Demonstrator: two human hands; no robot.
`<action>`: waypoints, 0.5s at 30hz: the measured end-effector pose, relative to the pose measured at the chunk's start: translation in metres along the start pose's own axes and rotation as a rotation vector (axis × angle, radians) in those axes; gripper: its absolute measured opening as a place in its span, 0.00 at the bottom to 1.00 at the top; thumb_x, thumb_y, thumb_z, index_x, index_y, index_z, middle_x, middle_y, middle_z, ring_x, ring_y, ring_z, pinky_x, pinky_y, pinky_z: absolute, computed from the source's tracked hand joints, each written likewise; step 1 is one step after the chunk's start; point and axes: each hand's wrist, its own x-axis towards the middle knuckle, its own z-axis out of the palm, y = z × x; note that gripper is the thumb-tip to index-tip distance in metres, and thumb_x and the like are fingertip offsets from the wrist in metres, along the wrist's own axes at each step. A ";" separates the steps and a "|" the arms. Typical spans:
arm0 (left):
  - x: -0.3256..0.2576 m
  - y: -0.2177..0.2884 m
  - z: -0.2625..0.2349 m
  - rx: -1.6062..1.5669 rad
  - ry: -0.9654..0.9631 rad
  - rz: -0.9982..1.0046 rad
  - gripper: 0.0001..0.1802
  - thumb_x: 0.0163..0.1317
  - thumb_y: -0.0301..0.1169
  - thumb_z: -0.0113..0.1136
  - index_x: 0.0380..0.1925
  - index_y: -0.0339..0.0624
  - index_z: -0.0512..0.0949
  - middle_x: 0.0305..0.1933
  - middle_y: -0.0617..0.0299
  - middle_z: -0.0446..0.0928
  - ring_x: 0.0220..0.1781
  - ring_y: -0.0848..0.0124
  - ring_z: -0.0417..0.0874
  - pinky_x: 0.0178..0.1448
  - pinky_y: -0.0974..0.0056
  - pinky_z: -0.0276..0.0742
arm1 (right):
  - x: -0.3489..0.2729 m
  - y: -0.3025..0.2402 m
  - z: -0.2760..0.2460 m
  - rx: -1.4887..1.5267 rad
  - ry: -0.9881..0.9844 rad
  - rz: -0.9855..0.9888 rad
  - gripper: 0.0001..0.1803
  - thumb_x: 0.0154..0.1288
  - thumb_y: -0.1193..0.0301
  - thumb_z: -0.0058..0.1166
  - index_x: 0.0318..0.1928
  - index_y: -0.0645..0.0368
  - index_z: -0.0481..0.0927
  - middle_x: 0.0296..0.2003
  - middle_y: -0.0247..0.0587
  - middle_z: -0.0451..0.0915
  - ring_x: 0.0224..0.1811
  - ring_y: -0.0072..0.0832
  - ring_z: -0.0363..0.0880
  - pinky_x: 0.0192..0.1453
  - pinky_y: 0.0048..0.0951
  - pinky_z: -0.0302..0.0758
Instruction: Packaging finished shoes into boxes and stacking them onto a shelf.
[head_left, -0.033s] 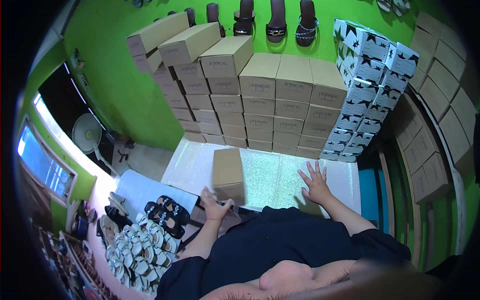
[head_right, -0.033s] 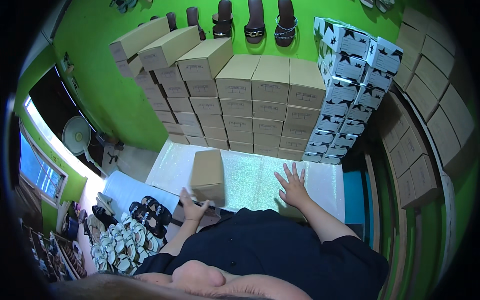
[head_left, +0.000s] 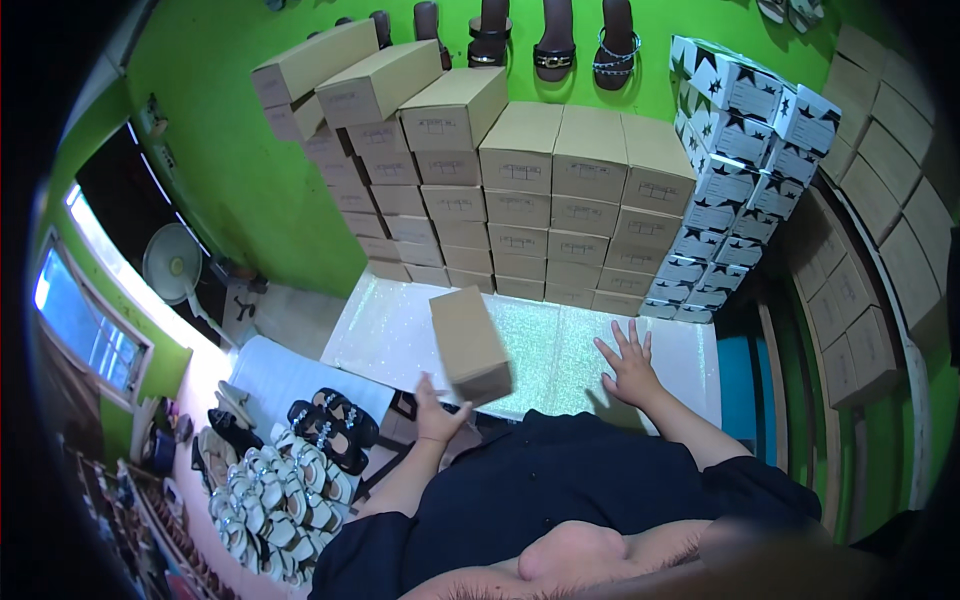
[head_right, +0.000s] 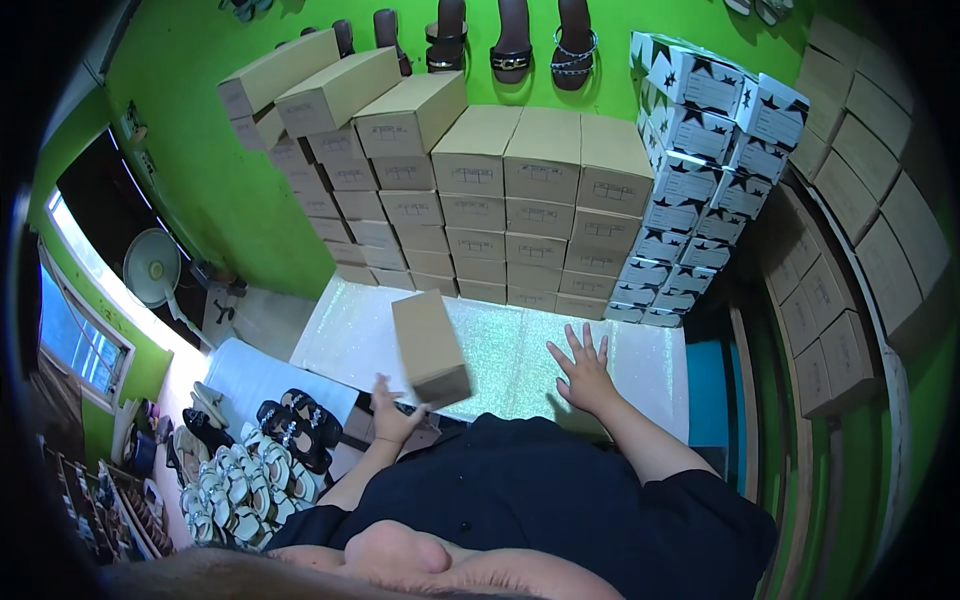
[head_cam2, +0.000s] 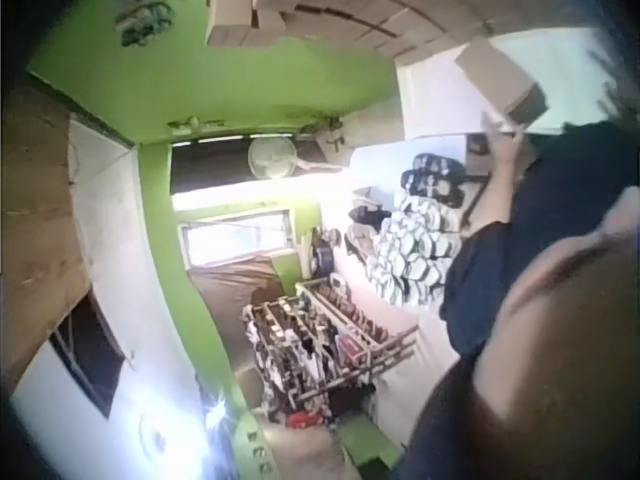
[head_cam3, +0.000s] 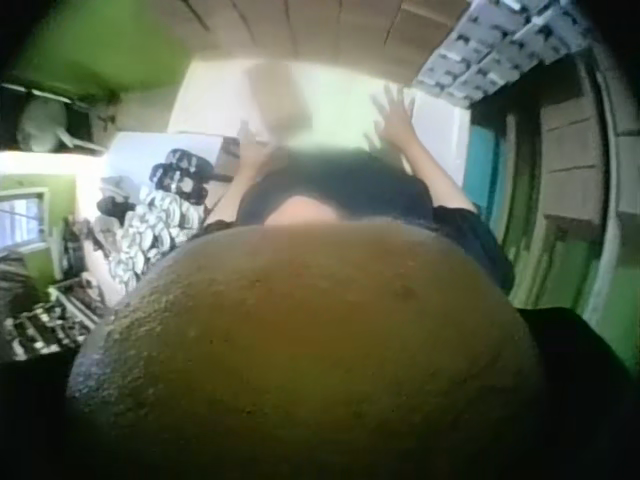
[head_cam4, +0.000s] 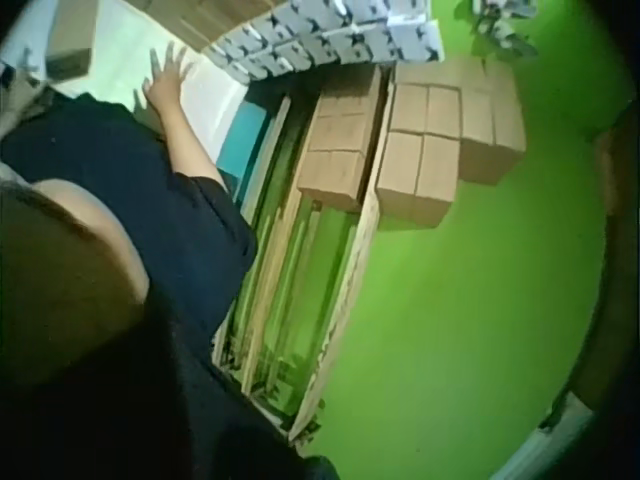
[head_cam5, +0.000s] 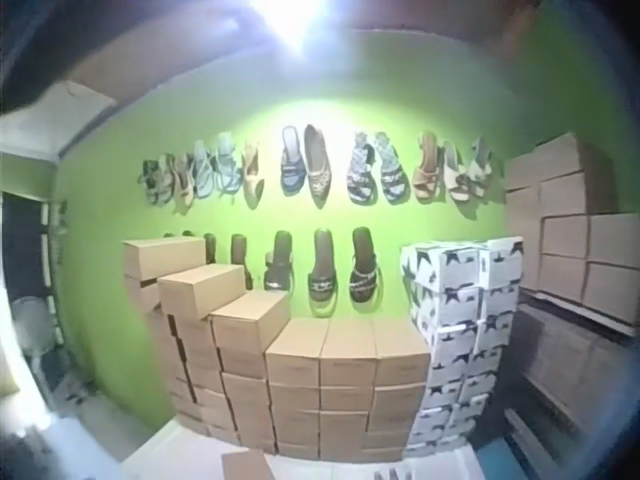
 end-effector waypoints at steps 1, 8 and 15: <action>0.000 0.006 0.002 -0.073 -0.205 0.034 0.61 0.47 0.41 0.75 0.75 0.36 0.47 0.72 0.40 0.56 0.60 0.55 0.77 0.64 0.55 0.74 | 0.005 -0.001 0.003 0.005 -0.006 -0.008 0.42 0.57 0.60 0.62 0.73 0.35 0.62 0.78 0.52 0.44 0.80 0.60 0.33 0.73 0.76 0.36; 0.028 -0.003 -0.010 0.007 -0.152 0.239 0.55 0.54 0.31 0.68 0.76 0.40 0.43 0.73 0.42 0.57 0.59 0.56 0.80 0.59 0.56 0.78 | 0.039 -0.031 0.030 -0.030 -0.108 -0.103 0.42 0.57 0.57 0.63 0.73 0.37 0.63 0.77 0.52 0.46 0.80 0.60 0.34 0.73 0.77 0.36; 0.068 -0.018 -0.030 -0.004 -0.110 0.288 0.55 0.54 0.28 0.66 0.77 0.41 0.43 0.74 0.41 0.54 0.59 0.52 0.77 0.62 0.55 0.77 | 0.090 -0.085 0.069 0.005 -0.426 -0.173 0.39 0.60 0.55 0.61 0.72 0.39 0.64 0.77 0.50 0.47 0.81 0.56 0.34 0.73 0.78 0.37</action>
